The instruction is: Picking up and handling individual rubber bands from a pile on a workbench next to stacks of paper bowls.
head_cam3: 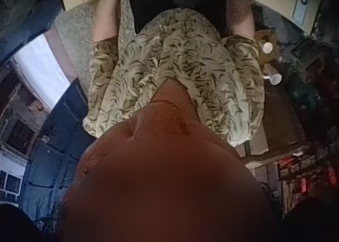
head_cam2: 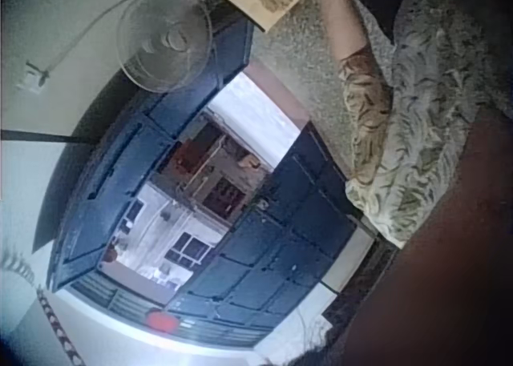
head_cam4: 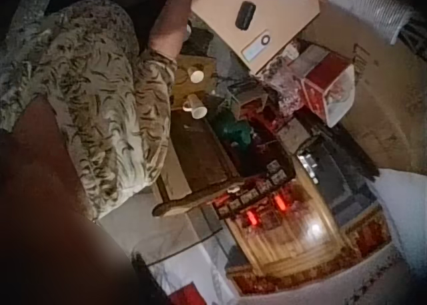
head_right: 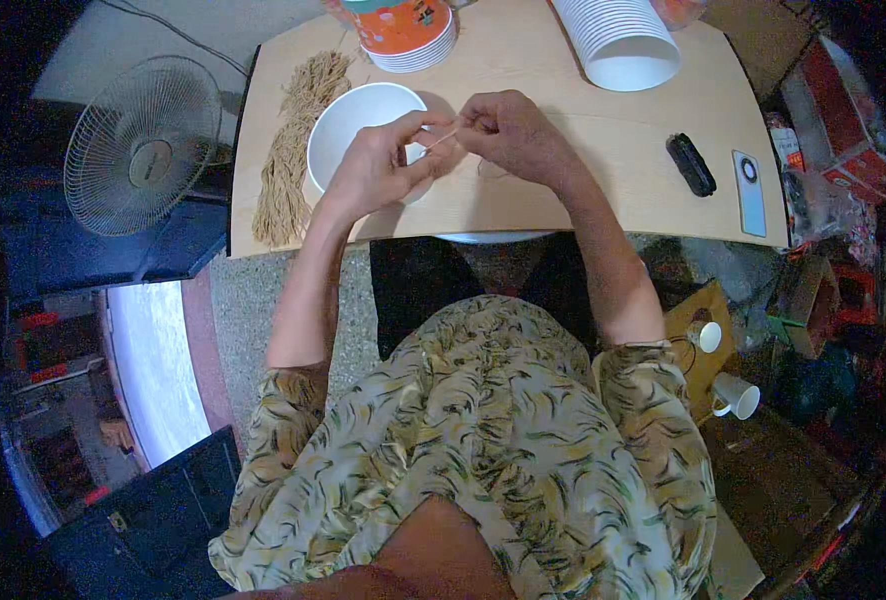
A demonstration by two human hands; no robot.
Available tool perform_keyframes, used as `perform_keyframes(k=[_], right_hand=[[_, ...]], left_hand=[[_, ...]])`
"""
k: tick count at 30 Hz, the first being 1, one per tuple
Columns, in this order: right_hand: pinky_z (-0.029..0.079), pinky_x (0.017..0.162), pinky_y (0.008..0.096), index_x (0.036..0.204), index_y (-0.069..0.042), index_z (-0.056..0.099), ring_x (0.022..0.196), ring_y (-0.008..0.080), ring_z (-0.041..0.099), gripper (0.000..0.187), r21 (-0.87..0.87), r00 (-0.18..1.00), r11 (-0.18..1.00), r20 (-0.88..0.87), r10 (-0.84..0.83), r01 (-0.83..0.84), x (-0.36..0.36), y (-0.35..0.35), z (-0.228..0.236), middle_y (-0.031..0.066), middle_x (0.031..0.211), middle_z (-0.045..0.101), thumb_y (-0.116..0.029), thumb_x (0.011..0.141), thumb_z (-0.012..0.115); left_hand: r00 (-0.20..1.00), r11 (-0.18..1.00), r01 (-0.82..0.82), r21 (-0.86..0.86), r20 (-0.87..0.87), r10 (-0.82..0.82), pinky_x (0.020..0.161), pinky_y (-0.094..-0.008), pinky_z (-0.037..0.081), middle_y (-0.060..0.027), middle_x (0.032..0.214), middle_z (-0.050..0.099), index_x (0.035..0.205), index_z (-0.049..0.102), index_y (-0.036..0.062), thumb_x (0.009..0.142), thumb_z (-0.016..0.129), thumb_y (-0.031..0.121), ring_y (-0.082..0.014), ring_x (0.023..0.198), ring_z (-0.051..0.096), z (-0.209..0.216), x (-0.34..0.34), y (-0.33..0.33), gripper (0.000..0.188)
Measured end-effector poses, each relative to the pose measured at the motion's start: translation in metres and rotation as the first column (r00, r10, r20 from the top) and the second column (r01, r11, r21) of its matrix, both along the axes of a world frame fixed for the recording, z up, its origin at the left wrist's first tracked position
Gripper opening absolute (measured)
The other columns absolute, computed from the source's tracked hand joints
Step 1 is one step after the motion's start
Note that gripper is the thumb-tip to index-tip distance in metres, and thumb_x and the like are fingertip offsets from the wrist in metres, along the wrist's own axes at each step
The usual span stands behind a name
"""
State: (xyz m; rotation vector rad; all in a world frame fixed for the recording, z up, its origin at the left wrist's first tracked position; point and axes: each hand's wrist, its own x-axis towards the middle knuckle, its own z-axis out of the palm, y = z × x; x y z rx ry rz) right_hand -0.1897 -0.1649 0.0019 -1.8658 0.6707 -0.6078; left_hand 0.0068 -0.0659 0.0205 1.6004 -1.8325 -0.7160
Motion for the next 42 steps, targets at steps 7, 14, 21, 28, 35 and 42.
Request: perform_keyframes(k=[7, 14, 21, 28, 35, 42], right_hand=[[0.041, 0.054, 0.0215, 0.082, -0.001, 0.06, 0.059, 0.0037, 0.048, 0.007, 0.033, 0.949, 0.998, -0.309, 0.065, -0.058, -0.022, -0.006, 0.017, -0.003, 0.063, 0.054, -0.006, 0.083, 0.064], [0.041, 0.051, 0.0222, 0.08, -0.001, 0.064, 0.057, 0.0048, 0.051, 0.007, 0.129, 0.987, 0.991, -0.153, 0.054, -0.034, -0.022, -0.001, 0.035, -0.0011, 0.064, 0.058, -0.007, 0.083, 0.063], [0.042, 0.053, 0.0213, 0.079, -0.001, 0.063, 0.059, 0.0045, 0.053, 0.007, 0.14, 0.99, 0.99, -0.142, 0.014, 0.006, -0.017, -0.001, 0.043, -0.0011, 0.065, 0.058, -0.007, 0.082, 0.065], [0.047, 0.057, 0.0258, 0.087, 0.001, 0.061, 0.062, 0.0093, 0.055, 0.011, -0.293, 0.91, 0.956, -0.399, -0.111, -0.012, -0.028, -0.009, 0.019, 0.0001, 0.07, 0.061, -0.01, 0.086, 0.06], [0.048, 0.079, 0.0277, 0.11, -0.002, 0.068, 0.081, 0.0116, 0.059, 0.023, -0.114, 0.999, 0.992, -0.006, 0.052, -0.052, -0.018, -0.006, 0.008, 0.0052, 0.093, 0.069, -0.01, 0.089, 0.06], [0.049, 0.079, 0.0283, 0.104, -0.001, 0.068, 0.082, 0.01, 0.06, 0.02, 0.035, 0.985, 0.987, -0.07, 0.156, -0.154, -0.014, -0.011, -0.002, 0.0032, 0.092, 0.069, -0.016, 0.093, 0.062]], left_hand=[[0.998, 0.995, -0.009, -0.102, 0.06, 0.015, 0.051, -0.0285, 0.046, -0.0032, 0.077, 0.068, 0.117, 0.067, 0.0104, 0.083, 0.068, 0.007, -0.0109, 0.052, 0.052, 0.0, 0.002, 0.002, 0.035], [0.999, 0.982, 0.035, -0.186, 0.017, -0.032, 0.053, -0.0265, 0.045, -0.0014, 0.077, 0.062, 0.114, 0.07, 0.0116, 0.083, 0.07, 0.006, -0.0094, 0.055, 0.05, -0.003, 0.008, 0.0, 0.032], [0.9, 0.951, 0.232, 0.204, -0.416, -0.131, 0.064, -0.0269, 0.05, -0.0019, 0.077, 0.064, 0.104, 0.068, -0.0009, 0.098, 0.052, 0.021, -0.0107, 0.064, 0.059, -0.004, -0.003, -0.013, 0.028], [0.904, 0.949, 0.208, 0.237, -0.418, -0.094, 0.063, -0.025, 0.049, -0.0011, 0.075, 0.062, 0.092, 0.067, -0.0001, 0.099, 0.053, 0.022, -0.0088, 0.067, 0.056, 0.001, 0.001, -0.01, 0.027], [0.947, 0.956, 0.167, 0.24, -0.31, -0.087, 0.061, -0.0242, 0.048, -0.0001, 0.07, 0.06, 0.09, 0.069, 0.0019, 0.098, 0.055, 0.019, -0.0074, 0.064, 0.054, 0.006, 0.0, -0.006, 0.024], [0.959, 0.96, 0.139, 0.243, -0.274, -0.07, 0.058, -0.0234, 0.044, 0.0003, 0.066, 0.057, 0.087, 0.069, 0.0023, 0.097, 0.055, 0.018, -0.0071, 0.061, 0.052, 0.014, -0.005, -0.005, 0.024]])
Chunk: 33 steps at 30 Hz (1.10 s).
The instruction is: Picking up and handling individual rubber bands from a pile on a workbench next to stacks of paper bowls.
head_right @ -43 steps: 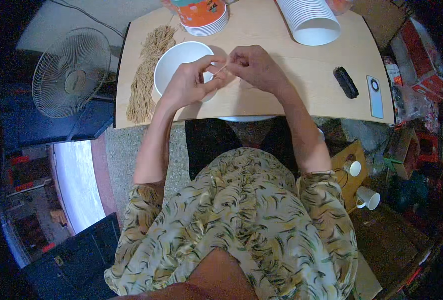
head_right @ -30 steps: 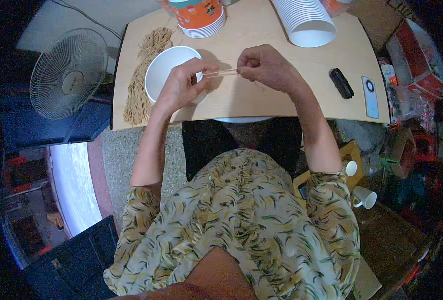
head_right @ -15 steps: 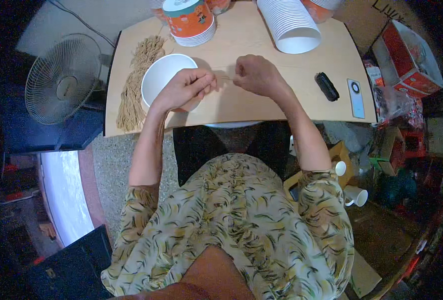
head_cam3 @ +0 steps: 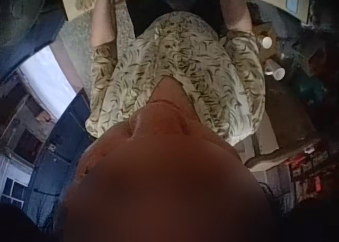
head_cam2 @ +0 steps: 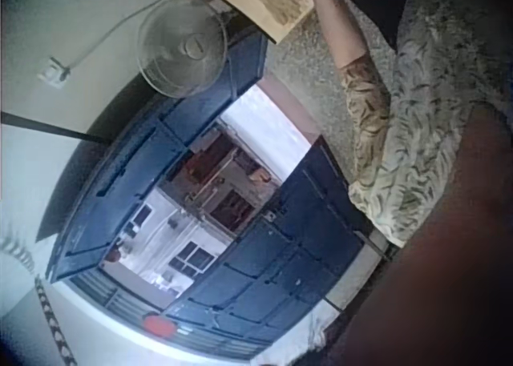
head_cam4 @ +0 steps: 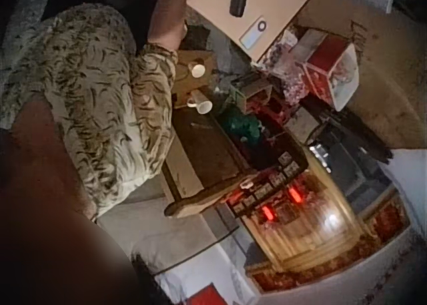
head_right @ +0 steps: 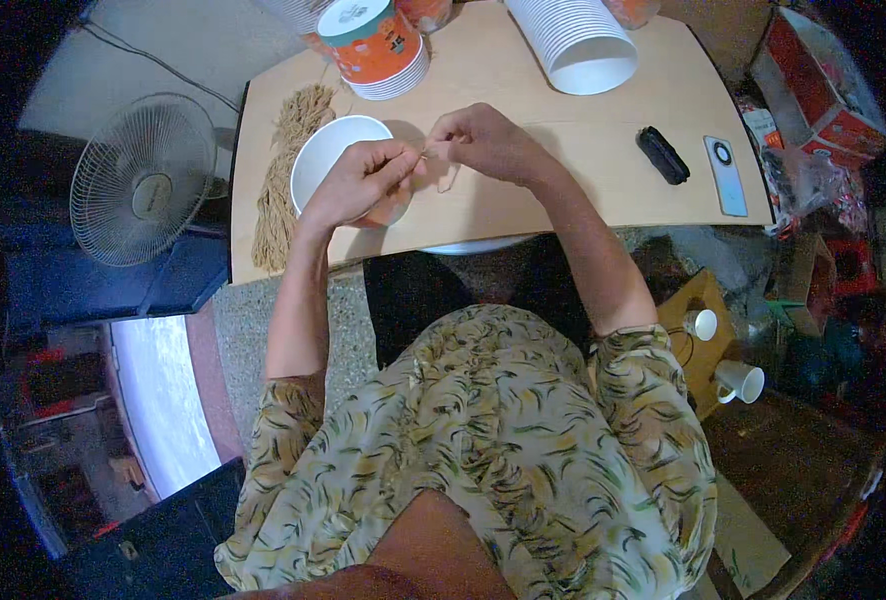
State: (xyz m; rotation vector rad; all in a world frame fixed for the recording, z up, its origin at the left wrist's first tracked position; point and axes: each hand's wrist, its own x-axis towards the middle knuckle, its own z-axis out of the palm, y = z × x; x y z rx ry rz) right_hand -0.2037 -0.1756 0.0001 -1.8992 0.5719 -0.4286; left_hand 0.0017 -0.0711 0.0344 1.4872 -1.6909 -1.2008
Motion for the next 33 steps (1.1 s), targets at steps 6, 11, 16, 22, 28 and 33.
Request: perform_keyframes(k=[6, 11, 16, 22, 28, 33], right_hand=[[0.046, 0.085, 0.0279, 0.097, 0.0, 0.065, 0.089, 0.0085, 0.059, 0.019, 0.255, 0.977, 0.966, 0.191, -0.094, 0.043, -0.007, 0.006, -0.025, 0.0011, 0.089, 0.065, -0.019, 0.093, 0.062], [0.046, 0.082, 0.0274, 0.094, -0.001, 0.062, 0.087, 0.0086, 0.058, 0.019, 0.468, 0.924, 0.883, 0.33, -0.194, 0.018, -0.008, 0.021, -0.04, -0.0004, 0.086, 0.063, -0.02, 0.094, 0.061], [0.045, 0.067, 0.0226, 0.095, -0.002, 0.062, 0.072, 0.0057, 0.054, 0.015, 0.351, 0.936, 0.917, 0.219, -0.277, 0.189, -0.014, 0.029, -0.021, -0.0022, 0.079, 0.059, -0.017, 0.093, 0.062], [0.037, 0.056, 0.0199, 0.091, -0.001, 0.062, 0.063, 0.0032, 0.044, 0.007, -0.065, 0.91, 0.928, 0.23, -0.344, 0.367, -0.018, 0.04, 0.011, -0.0043, 0.071, 0.051, -0.007, 0.091, 0.065], [0.033, 0.053, 0.0225, 0.094, 0.0, 0.061, 0.06, 0.0042, 0.04, 0.009, -0.28, 0.949, 0.916, 0.213, -0.234, 0.288, -0.021, 0.039, 0.026, -0.0022, 0.07, 0.05, -0.008, 0.091, 0.064], [0.036, 0.054, 0.0214, 0.097, 0.0, 0.06, 0.06, 0.0039, 0.043, 0.01, -0.203, 0.949, 0.933, 0.175, -0.263, 0.297, -0.013, 0.041, 0.022, -0.0013, 0.071, 0.053, -0.009, 0.093, 0.062]], left_hand=[[0.997, 0.999, -0.007, 0.036, -0.074, 0.01, 0.057, -0.0222, 0.042, 0.0026, 0.068, 0.056, 0.089, 0.069, 0.0019, 0.099, 0.053, 0.018, -0.0053, 0.061, 0.049, -0.005, 0.005, -0.002, 0.024], [0.987, 0.996, 0.015, 0.093, -0.158, 0.0, 0.058, -0.0193, 0.042, 0.0029, 0.073, 0.057, 0.093, 0.068, 0.0019, 0.101, 0.053, 0.02, -0.0037, 0.063, 0.048, -0.008, 0.004, -0.006, 0.025], [0.986, 0.992, 0.0, 0.126, -0.167, 0.021, 0.057, -0.019, 0.04, 0.0036, 0.071, 0.059, 0.093, 0.068, 0.0037, 0.102, 0.052, 0.031, -0.0029, 0.064, 0.053, -0.014, 0.007, -0.008, 0.033], [0.934, 0.966, 0.004, 0.257, -0.347, 0.088, 0.057, -0.0183, 0.042, 0.0024, 0.076, 0.062, 0.092, 0.066, 0.0032, 0.101, 0.053, 0.033, -0.0033, 0.063, 0.053, -0.01, 0.009, -0.013, 0.034], [0.919, 0.956, 0.051, 0.288, -0.388, 0.068, 0.059, -0.0176, 0.043, 0.0018, 0.081, 0.064, 0.096, 0.067, 0.002, 0.098, 0.059, 0.027, -0.0033, 0.066, 0.054, -0.011, 0.012, -0.018, 0.026], [0.902, 0.965, 0.048, 0.259, -0.426, 0.07, 0.058, -0.0155, 0.043, 0.0019, 0.078, 0.064, 0.102, 0.068, 0.0023, 0.096, 0.062, 0.025, -0.0018, 0.066, 0.056, -0.015, 0.014, -0.014, 0.024]])
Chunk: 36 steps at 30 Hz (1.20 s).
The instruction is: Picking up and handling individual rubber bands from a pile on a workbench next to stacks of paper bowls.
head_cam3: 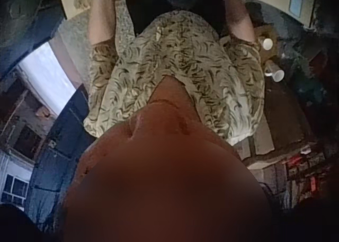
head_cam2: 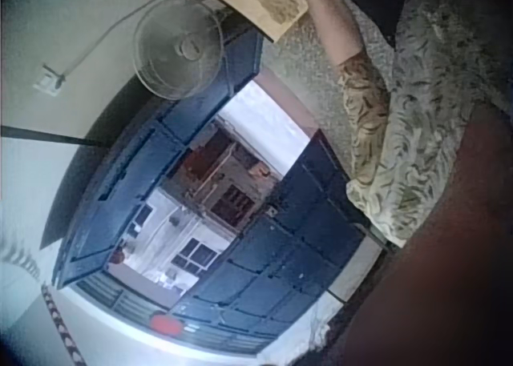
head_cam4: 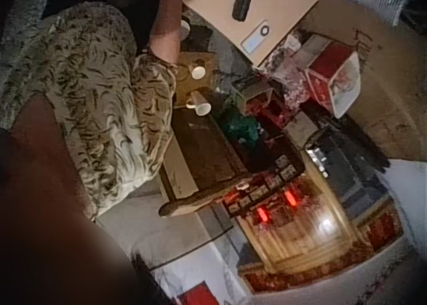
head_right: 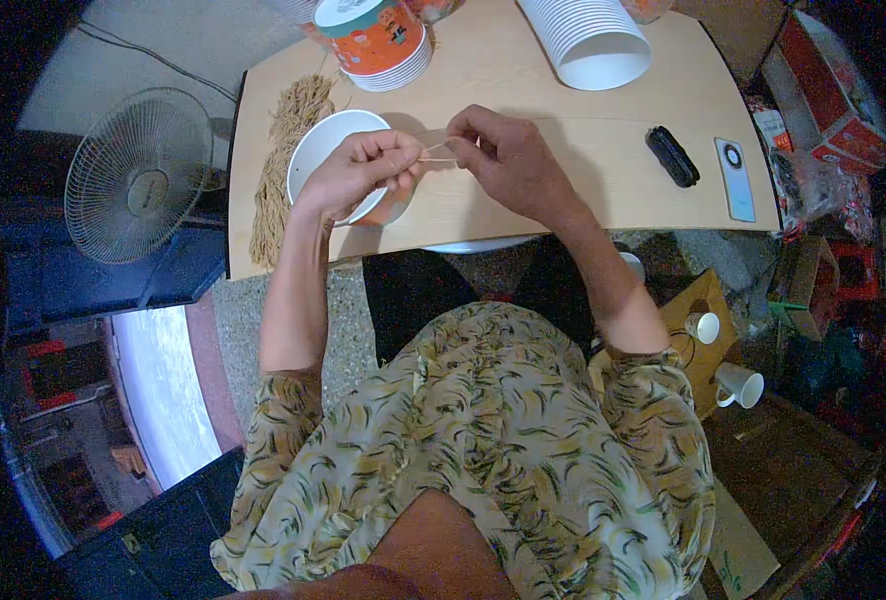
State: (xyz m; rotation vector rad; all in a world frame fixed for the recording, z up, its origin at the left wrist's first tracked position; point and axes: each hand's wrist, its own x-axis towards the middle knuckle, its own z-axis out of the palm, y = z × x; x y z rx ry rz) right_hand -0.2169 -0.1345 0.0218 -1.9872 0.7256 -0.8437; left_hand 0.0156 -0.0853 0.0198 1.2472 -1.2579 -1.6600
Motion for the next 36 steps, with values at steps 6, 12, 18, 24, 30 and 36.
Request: perform_keyframes(k=[6, 12, 18, 24, 30, 36], right_hand=[[0.046, 0.057, 0.0235, 0.096, 0.001, 0.062, 0.062, 0.0052, 0.054, 0.012, 0.278, 0.98, 0.96, 0.172, -0.098, 0.047, 0.012, -0.006, -0.014, 0.0012, 0.07, 0.06, -0.011, 0.092, 0.063], [0.04, 0.059, 0.0187, 0.094, -0.002, 0.066, 0.065, 0.0015, 0.049, 0.008, 0.166, 1.0, 0.986, -0.014, 0.021, -0.019, 0.006, -0.007, 0.006, -0.0049, 0.076, 0.058, -0.009, 0.09, 0.066], [0.039, 0.06, 0.0181, 0.093, -0.002, 0.067, 0.066, 0.0007, 0.048, 0.009, 0.192, 0.999, 0.981, -0.046, 0.009, 0.0, 0.004, -0.013, 0.005, -0.0064, 0.076, 0.058, -0.01, 0.089, 0.067], [0.043, 0.055, 0.0229, 0.092, 0.0, 0.068, 0.061, 0.0036, 0.05, 0.013, 0.207, 0.989, 0.978, 0.134, -0.06, 0.031, 0.015, -0.016, -0.008, -0.0021, 0.07, 0.061, -0.012, 0.088, 0.067], [0.04, 0.055, 0.0195, 0.095, -0.002, 0.068, 0.064, 0.0034, 0.051, 0.011, 0.459, 0.978, 0.887, 0.201, -0.051, -0.048, 0.021, -0.012, -0.007, -0.0034, 0.074, 0.06, -0.011, 0.09, 0.064], [0.039, 0.055, 0.0193, 0.095, -0.004, 0.068, 0.063, 0.0022, 0.048, 0.014, 0.327, 0.996, 0.945, 0.084, -0.036, 0.007, 0.023, -0.015, -0.018, -0.0043, 0.072, 0.059, -0.017, 0.09, 0.065]], left_hand=[[0.993, 0.995, -0.07, -0.077, 0.09, 0.077, 0.067, -0.0194, 0.05, -0.0034, 0.087, 0.069, 0.104, 0.069, 0.0001, 0.095, 0.064, 0.021, -0.0063, 0.071, 0.061, 0.005, -0.006, 0.007, 0.023], [0.992, 0.991, -0.125, -0.039, 0.03, 0.127, 0.067, -0.019, 0.05, -0.0023, 0.084, 0.068, 0.1, 0.069, 0.0004, 0.097, 0.061, 0.022, -0.0057, 0.074, 0.061, -0.005, 0.008, 0.006, 0.024], [0.999, 0.997, -0.036, -0.068, 0.012, 0.036, 0.07, -0.0201, 0.051, -0.0011, 0.084, 0.066, 0.103, 0.068, 0.0005, 0.095, 0.064, 0.021, -0.006, 0.072, 0.06, 0.005, 0.006, 0.004, 0.023], [0.996, 0.992, -0.072, -0.106, 0.046, 0.077, 0.07, -0.0204, 0.051, -0.0025, 0.087, 0.068, 0.104, 0.068, 0.0004, 0.094, 0.066, 0.021, -0.0066, 0.075, 0.062, 0.004, 0.001, 0.009, 0.023], [0.98, 0.962, -0.07, -0.263, 0.161, 0.115, 0.064, -0.0198, 0.048, -0.0009, 0.081, 0.067, 0.104, 0.067, 0.0021, 0.095, 0.065, 0.019, -0.0044, 0.072, 0.06, 0.001, -0.004, 0.018, 0.02], [0.921, 0.905, -0.113, -0.41, 0.298, 0.25, 0.058, -0.02, 0.045, 0.0008, 0.075, 0.062, 0.102, 0.066, -0.0003, 0.093, 0.065, 0.013, -0.0031, 0.066, 0.055, 0.001, -0.004, 0.025, 0.016]])
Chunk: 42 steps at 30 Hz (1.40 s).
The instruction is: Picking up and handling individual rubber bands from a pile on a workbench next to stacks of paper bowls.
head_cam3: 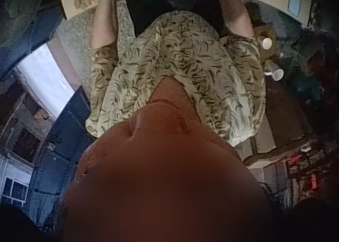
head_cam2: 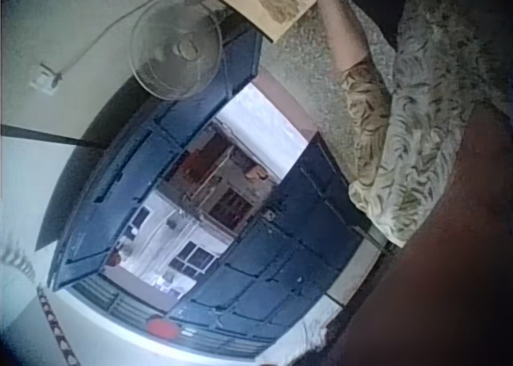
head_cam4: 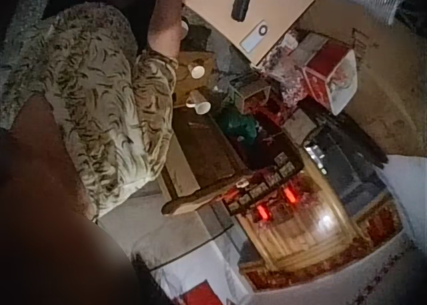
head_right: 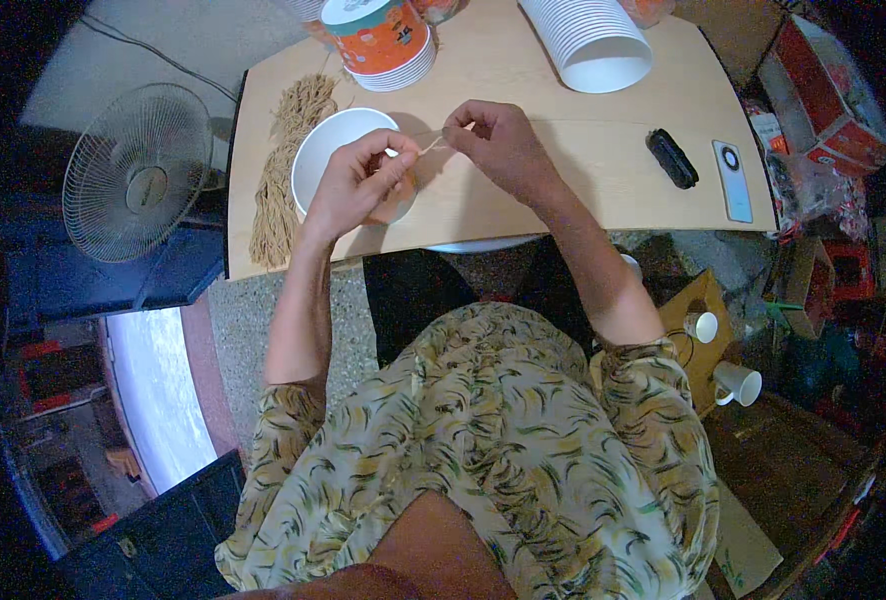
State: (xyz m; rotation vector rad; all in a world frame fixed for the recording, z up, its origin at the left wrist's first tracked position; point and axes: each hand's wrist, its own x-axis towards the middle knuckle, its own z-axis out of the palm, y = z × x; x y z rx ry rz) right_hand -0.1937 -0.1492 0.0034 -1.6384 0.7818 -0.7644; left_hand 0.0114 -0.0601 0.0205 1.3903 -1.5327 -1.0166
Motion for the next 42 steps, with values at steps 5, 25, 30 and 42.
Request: perform_keyframes(k=[5, 25, 30, 42], right_hand=[[0.034, 0.049, 0.0186, 0.092, -0.006, 0.067, 0.056, 0.0021, 0.043, 0.012, 0.017, 0.997, 0.997, 0.014, -0.07, 0.07, 0.005, 0.01, 0.008, -0.0056, 0.07, 0.055, -0.017, 0.09, 0.066], [0.023, 0.038, 0.0212, 0.087, -0.001, 0.065, 0.044, 0.0035, 0.033, 0.015, 0.549, 0.965, 0.834, 0.245, -0.092, -0.059, 0.023, 0.016, -0.002, -0.0037, 0.06, 0.045, -0.015, 0.087, 0.069], [0.023, 0.038, 0.021, 0.085, -0.001, 0.065, 0.043, 0.0042, 0.034, 0.012, 0.527, 0.976, 0.849, 0.205, -0.077, -0.044, 0.025, 0.015, -0.005, -0.0028, 0.06, 0.047, -0.013, 0.087, 0.067], [0.031, 0.047, 0.0202, 0.099, -0.005, 0.071, 0.056, 0.0024, 0.039, 0.015, 0.219, 0.979, 0.976, 0.199, -0.042, -0.003, 0.008, 0.0, 0.008, -0.0041, 0.07, 0.056, -0.014, 0.089, 0.066]], left_hand=[[0.999, 0.993, -0.017, -0.12, 0.05, 0.023, 0.056, -0.0203, 0.044, 0.0004, 0.075, 0.062, 0.1, 0.067, -0.0001, 0.092, 0.066, 0.011, -0.0032, 0.063, 0.054, -0.007, 0.002, 0.0, 0.014], [0.981, 0.939, -0.157, -0.305, 0.062, 0.184, 0.063, -0.0223, 0.049, -0.0016, 0.084, 0.069, 0.104, 0.07, 0.0035, 0.085, 0.072, 0.006, -0.0053, 0.069, 0.059, -0.002, -0.011, 0.01, 0.019], [0.956, 0.886, -0.149, -0.439, 0.164, 0.243, 0.062, -0.0242, 0.049, -0.006, 0.079, 0.068, 0.096, 0.071, 0.0036, 0.083, 0.073, 0.007, -0.0106, 0.064, 0.059, -0.006, -0.012, 0.011, 0.014], [0.949, 0.973, -0.101, 0.207, -0.272, 0.156, 0.06, -0.0184, 0.043, 0.0018, 0.081, 0.068, 0.099, 0.07, 0.0044, 0.088, 0.071, 0.015, -0.0022, 0.072, 0.058, -0.003, 0.013, -0.001, 0.015]])
